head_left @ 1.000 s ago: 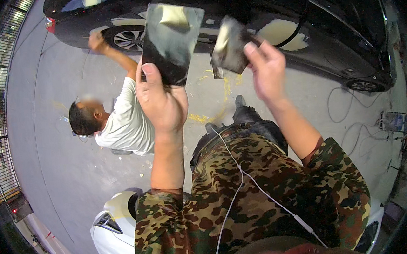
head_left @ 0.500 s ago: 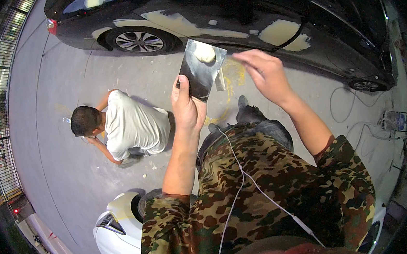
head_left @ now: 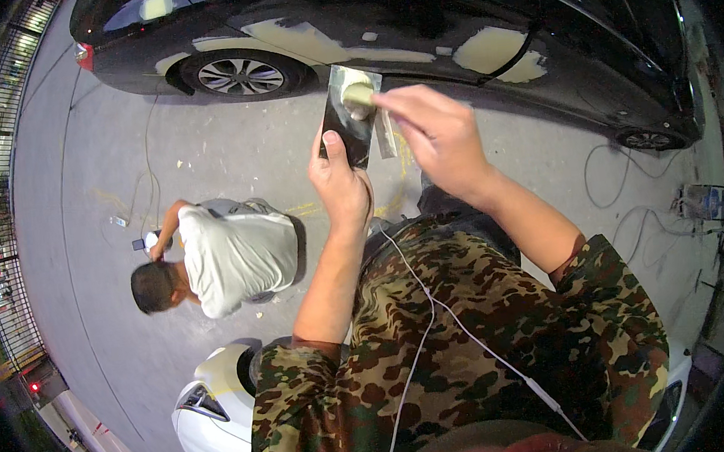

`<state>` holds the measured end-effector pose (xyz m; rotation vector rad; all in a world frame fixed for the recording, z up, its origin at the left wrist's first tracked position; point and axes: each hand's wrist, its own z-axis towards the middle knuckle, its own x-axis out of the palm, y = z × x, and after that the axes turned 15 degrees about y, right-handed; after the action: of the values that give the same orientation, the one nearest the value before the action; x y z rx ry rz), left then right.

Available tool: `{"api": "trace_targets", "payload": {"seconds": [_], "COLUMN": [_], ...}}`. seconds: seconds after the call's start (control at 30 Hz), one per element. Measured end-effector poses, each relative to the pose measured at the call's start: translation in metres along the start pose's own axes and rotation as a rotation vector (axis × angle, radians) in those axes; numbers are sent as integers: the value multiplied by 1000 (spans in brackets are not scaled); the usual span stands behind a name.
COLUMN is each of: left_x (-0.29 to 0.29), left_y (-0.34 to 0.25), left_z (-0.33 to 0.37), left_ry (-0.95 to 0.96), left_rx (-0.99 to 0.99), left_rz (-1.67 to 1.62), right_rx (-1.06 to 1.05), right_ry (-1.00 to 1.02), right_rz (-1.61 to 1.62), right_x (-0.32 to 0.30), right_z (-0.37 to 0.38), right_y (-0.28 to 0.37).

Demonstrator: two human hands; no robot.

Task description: The person kneels beside a black car and uses a metal spreader to apply beige body filler to the rear bumper and lower quarter panel. They repeatedly transfer filler between two spreaders, smooth the surface, and check the edges with their fingers.

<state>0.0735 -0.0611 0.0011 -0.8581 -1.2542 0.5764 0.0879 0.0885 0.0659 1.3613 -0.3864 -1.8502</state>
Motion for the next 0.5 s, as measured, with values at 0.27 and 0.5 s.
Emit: {"api": "trace_targets", "payload": {"seconds": [0.27,0.5], "left_x": [6,-14], "left_y": [-19,-65], "left_z": [4,24], "left_ry": [130,156], "left_rx": [158,330], "left_rz": [321,-106], "right_rx": [45,270], "right_ry": [-32,-133], "right_rz": [273,667], "right_x": [13,-2], "right_z": [-13,-12], "right_y": [2,-9]}}
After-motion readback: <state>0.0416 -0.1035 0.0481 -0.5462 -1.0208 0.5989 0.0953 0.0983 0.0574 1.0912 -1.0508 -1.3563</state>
